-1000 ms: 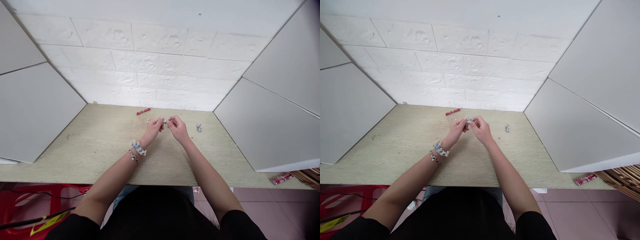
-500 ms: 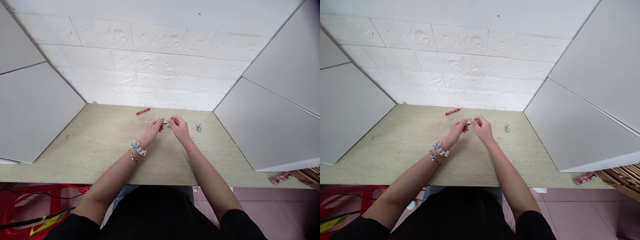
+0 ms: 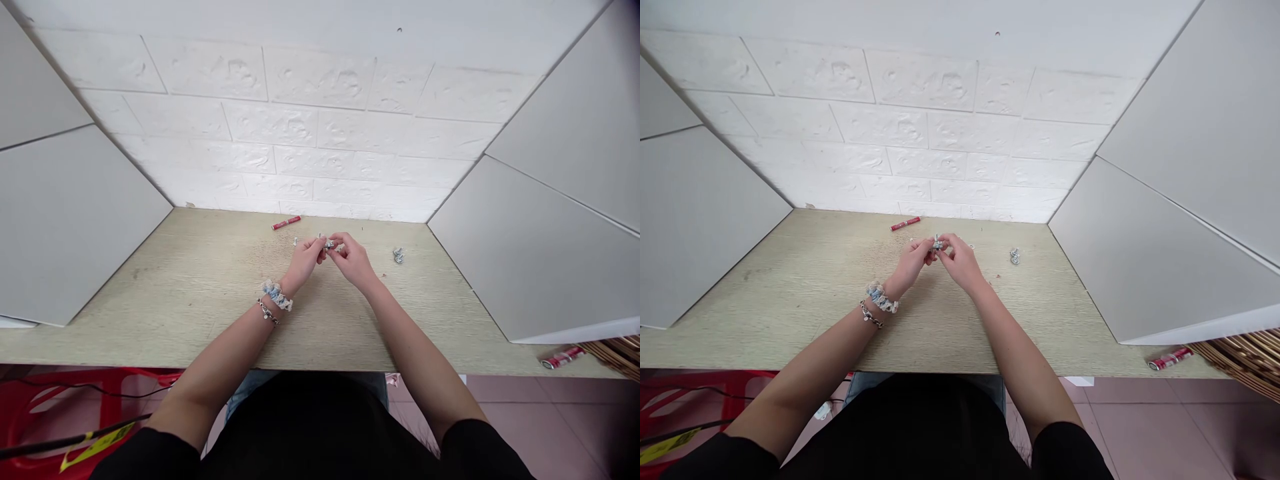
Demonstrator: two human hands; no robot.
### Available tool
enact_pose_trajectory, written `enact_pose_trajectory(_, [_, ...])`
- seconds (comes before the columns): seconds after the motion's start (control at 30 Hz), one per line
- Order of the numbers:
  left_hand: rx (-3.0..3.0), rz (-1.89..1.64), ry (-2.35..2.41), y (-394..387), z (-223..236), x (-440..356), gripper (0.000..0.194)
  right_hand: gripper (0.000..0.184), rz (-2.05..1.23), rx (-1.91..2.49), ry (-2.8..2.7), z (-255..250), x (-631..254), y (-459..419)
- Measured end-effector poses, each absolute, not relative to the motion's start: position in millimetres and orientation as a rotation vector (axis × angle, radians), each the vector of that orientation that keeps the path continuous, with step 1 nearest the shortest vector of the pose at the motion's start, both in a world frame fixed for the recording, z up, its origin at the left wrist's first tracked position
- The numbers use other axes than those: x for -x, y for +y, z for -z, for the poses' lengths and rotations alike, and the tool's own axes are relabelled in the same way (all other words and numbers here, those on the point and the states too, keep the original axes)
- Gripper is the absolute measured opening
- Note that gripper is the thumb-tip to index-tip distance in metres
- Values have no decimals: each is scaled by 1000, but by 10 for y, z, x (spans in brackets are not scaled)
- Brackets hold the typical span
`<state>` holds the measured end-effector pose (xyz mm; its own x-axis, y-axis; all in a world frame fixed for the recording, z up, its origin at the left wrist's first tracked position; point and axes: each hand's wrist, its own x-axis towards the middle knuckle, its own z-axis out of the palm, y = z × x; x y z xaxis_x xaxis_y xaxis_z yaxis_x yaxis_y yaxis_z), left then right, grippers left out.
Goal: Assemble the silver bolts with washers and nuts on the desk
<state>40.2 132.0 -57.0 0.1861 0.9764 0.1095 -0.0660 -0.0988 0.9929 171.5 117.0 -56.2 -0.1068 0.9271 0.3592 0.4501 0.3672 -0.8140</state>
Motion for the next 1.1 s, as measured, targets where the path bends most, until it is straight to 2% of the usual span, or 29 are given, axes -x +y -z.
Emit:
enact_pose_trajectory(0.1, [-1351, -1152, 980, 1325, 579, -399, 38, 21, -614, 1252, -1763, 584, -1737, 1169])
enact_pose_trajectory(0.2, [-1369, -1132, 1001, 1314, 573, -409, 39, 47, -606, 1365, -1731, 602, -1777, 1161])
enact_pose_trajectory(0.23, [-1372, -1126, 1007, 1310, 572, -415, 39, 50, -599, 1388, -1710, 601, -1788, 1157])
enact_pose_trajectory(0.3, [-1371, -1126, 1014, 1303, 571, -427, 39, 46, -574, 1376, -1695, 589, -1797, 1149])
enact_pose_trajectory(0.43, [-1334, -1179, 1018, 1302, 580, -436, 38, 24, -593, 1266, -1724, 552, -1763, 1136])
enact_pose_trajectory(0.53, [-1298, -1203, 1009, 1301, 577, -431, 38, 25, -583, 1259, -1755, 555, -1733, 1143])
enact_pose_trajectory(0.67, [-1303, -1200, 989, 1289, 564, -437, 37, 16, -537, 1247, -1799, 584, -1737, 1176])
enact_pose_trajectory(0.8, [-1326, -1195, 977, 1276, 553, -449, 38, 23, -534, 1236, -1766, 599, -1742, 1198])
enact_pose_trajectory(0.97, [-1339, -1194, 993, 1272, 538, -440, 40, 20, -465, 1192, -1868, 588, -1764, 1177])
enact_pose_trajectory(1.1, [-1273, -1211, 1013, 1267, 524, -440, 37, 44, -479, 1301, -1886, 574, -1811, 1137])
